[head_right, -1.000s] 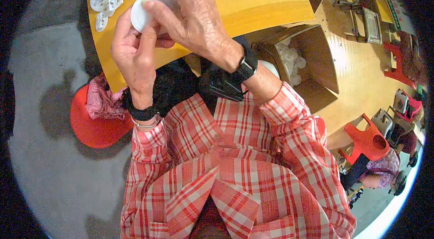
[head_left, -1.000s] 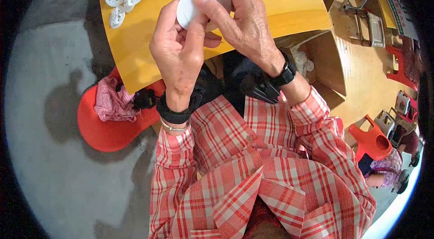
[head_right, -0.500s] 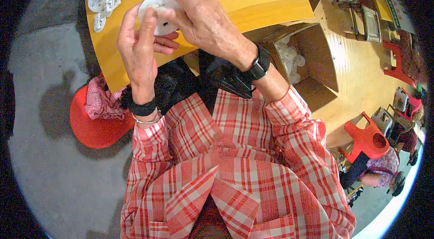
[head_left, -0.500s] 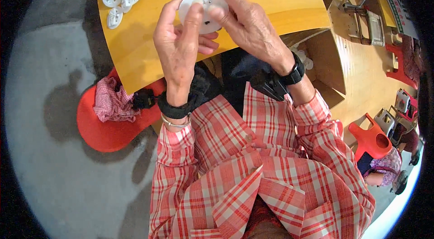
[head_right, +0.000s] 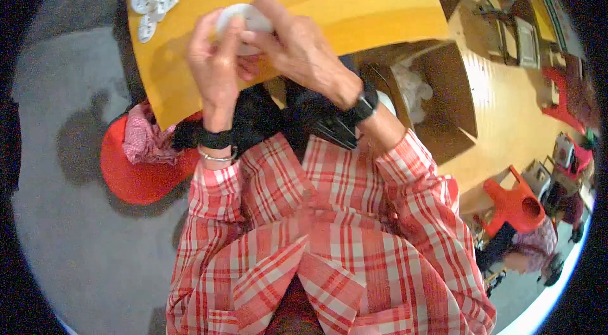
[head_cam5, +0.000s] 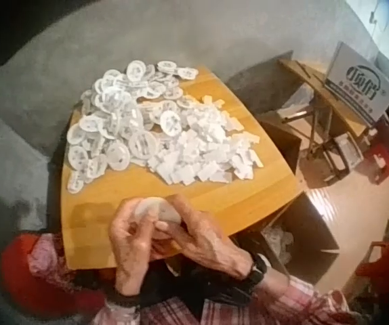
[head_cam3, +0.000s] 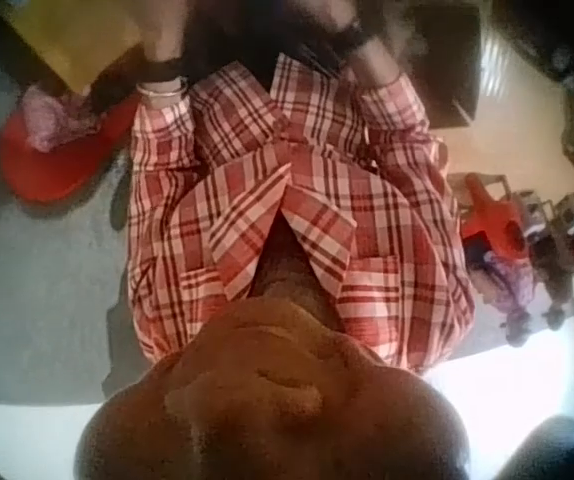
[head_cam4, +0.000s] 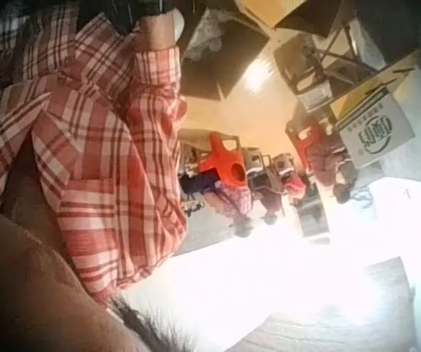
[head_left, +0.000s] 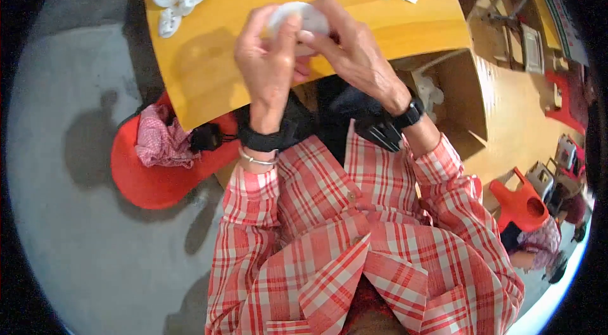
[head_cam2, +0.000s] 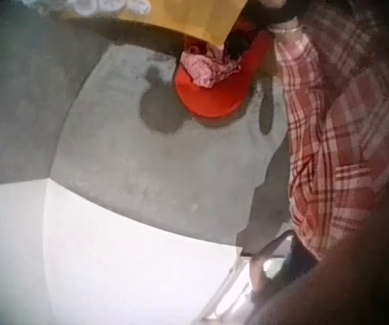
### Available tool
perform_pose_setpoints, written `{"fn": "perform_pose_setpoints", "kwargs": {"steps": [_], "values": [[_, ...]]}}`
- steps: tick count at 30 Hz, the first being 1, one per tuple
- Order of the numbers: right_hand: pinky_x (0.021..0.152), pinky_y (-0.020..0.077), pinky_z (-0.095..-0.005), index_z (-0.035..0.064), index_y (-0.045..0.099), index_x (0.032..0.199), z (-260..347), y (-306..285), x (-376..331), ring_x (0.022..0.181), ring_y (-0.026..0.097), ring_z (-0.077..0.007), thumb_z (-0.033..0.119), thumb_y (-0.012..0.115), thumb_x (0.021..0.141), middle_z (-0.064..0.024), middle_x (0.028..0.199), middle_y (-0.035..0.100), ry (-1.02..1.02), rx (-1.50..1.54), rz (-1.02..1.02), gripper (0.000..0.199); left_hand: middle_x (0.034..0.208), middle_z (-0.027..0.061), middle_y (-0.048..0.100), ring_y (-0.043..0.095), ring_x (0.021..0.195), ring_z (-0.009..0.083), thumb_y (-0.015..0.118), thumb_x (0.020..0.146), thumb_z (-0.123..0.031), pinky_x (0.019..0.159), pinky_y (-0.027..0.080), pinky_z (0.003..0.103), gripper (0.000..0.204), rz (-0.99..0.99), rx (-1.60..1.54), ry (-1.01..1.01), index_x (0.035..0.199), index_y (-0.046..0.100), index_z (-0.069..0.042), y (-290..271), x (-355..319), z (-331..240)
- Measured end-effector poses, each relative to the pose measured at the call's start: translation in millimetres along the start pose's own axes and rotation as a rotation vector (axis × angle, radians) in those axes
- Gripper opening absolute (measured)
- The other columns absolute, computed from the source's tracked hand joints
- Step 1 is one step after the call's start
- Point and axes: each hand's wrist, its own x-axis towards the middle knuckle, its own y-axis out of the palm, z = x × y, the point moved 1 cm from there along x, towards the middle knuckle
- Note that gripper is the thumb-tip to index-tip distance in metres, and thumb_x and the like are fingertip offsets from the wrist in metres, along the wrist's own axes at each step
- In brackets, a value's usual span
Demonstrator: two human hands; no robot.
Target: The person assembles small white plastic components by hand, inserting a plastic insert into a plastic housing.
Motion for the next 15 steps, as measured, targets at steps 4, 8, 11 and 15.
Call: {"fn": "perform_pose_setpoints", "kwargs": {"steps": [4, 8, 11, 15], "values": [[0.056, 0.0451, -0.0350, 0.0048, 0.049, 0.109, -5, -5, -6, 0.063, 0.060, -0.0273, 0.021, 0.058, 0.087, -0.0175, 0.072, 0.059, 0.048, -0.033, -0.023, 0.029, 0.072, 0.0082, 0.062, 0.055, 0.044, 0.0107, 0.063, 0.084, -0.022, 0.034, 0.043, 0.022, 0.026, 0.002, 0.095, 0.086, 0.100, 0.056, -0.002, 1, 9, 17], [0.054, 0.0437, -0.0305, 0.0040, 0.049, 0.109, -7, -3, -11, 0.059, 0.053, -0.0149, 0.020, 0.056, 0.090, -0.0113, 0.069, 0.057, 0.014, 0.100, -0.051, 0.026, 0.063, 0.0083, 0.061, 0.054, 0.040, 0.0116, 0.061, 0.084, -0.021, 0.031, 0.041, 0.023, 0.024, 0.179, -0.027, -0.137, 0.099, 0.057, -0.003, 0, 7, -2], [0.054, 0.0438, -0.0308, 0.0036, 0.050, 0.107, -4, -2, -10, 0.059, 0.053, -0.0158, 0.019, 0.056, 0.090, -0.0119, 0.070, 0.057, 0.095, 0.045, -0.040, 0.024, 0.061, 0.0077, 0.060, 0.054, 0.039, 0.0114, 0.061, 0.085, -0.021, 0.030, 0.041, 0.023, 0.023, 0.176, -0.010, -0.150, 0.099, 0.057, -0.003, -1, 5, -2], [0.055, 0.0438, -0.0303, 0.0032, 0.050, 0.104, -14, 7, -7, 0.060, 0.054, -0.0158, 0.018, 0.055, 0.090, -0.0120, 0.071, 0.057, -0.022, 0.066, -0.190, 0.021, 0.061, 0.0064, 0.061, 0.054, 0.039, 0.0107, 0.060, 0.085, -0.022, 0.031, 0.041, 0.023, 0.024, 0.093, -0.009, -0.094, 0.100, 0.057, -0.003, 11, 4, -3]]}}
